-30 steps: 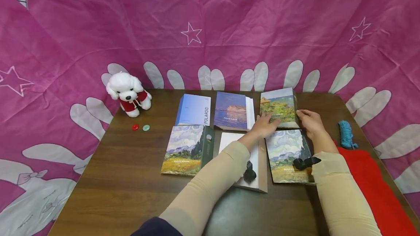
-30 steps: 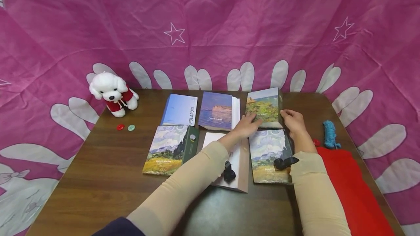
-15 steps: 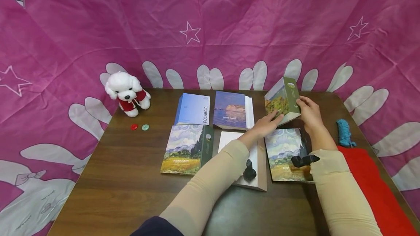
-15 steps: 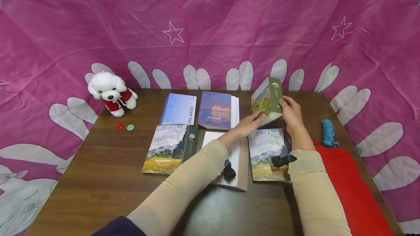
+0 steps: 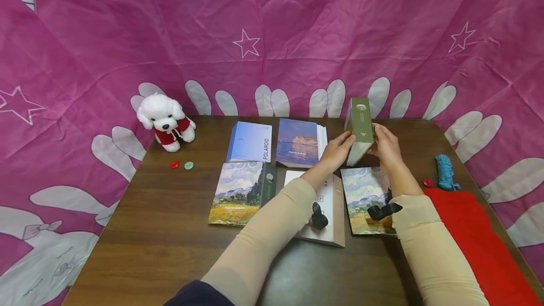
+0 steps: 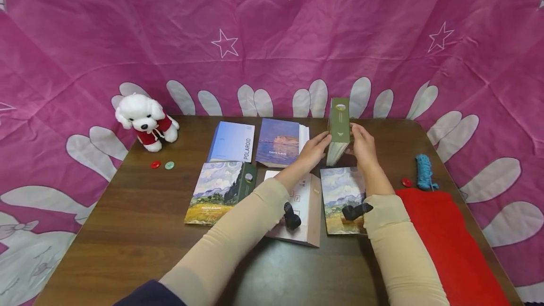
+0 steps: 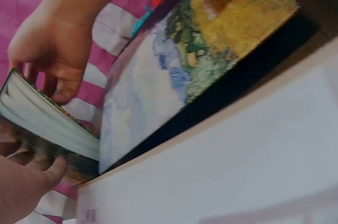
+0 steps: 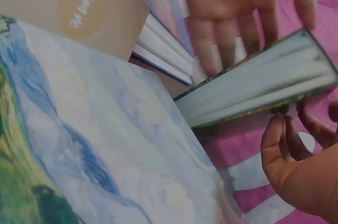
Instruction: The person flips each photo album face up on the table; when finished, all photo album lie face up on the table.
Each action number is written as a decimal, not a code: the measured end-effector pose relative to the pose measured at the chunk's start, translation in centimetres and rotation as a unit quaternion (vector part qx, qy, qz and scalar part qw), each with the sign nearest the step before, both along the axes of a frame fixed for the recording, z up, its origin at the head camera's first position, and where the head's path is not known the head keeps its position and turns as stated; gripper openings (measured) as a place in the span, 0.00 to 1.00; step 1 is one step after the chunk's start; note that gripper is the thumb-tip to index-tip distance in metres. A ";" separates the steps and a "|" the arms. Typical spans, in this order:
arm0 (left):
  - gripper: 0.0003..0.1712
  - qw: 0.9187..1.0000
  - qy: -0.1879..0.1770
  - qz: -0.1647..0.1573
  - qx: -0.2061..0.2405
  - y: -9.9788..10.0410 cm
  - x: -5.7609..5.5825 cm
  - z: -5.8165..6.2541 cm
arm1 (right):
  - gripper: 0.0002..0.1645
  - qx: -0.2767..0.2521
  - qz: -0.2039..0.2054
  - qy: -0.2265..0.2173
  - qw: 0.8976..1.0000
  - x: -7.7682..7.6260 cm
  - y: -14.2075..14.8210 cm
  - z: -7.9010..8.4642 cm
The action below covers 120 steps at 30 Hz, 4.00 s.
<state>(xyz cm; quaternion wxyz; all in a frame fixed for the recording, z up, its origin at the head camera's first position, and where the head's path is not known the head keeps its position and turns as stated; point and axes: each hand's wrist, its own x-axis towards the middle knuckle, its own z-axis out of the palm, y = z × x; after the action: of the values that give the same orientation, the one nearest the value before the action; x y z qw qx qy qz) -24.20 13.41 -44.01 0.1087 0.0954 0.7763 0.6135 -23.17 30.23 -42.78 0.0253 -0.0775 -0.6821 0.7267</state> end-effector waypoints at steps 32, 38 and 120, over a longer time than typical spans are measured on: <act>0.42 0.996 -0.036 -0.058 -0.064 -2.1 -1.2 -0.6 | 0.46 0.223 0.141 -0.126 0.956 -0.9 3.8 -1.3; 0.42 0.994 -0.039 -0.089 -0.050 -2.7 -1.2 -1.0 | 0.48 0.252 0.106 -0.141 0.952 -0.4 4.4 -1.2; 0.36 0.972 0.074 0.154 -0.162 -29.8 12.7 -4.4 | 0.41 0.015 0.191 -0.061 0.980 12.0 -24.6 -4.6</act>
<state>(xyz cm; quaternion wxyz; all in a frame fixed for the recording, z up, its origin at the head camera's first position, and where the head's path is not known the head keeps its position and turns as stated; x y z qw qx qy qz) -11.48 -16.37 -48.45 -0.0311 0.0009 0.8766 0.4802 -11.13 5.65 -47.34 -0.1546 0.0103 -0.6956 0.7015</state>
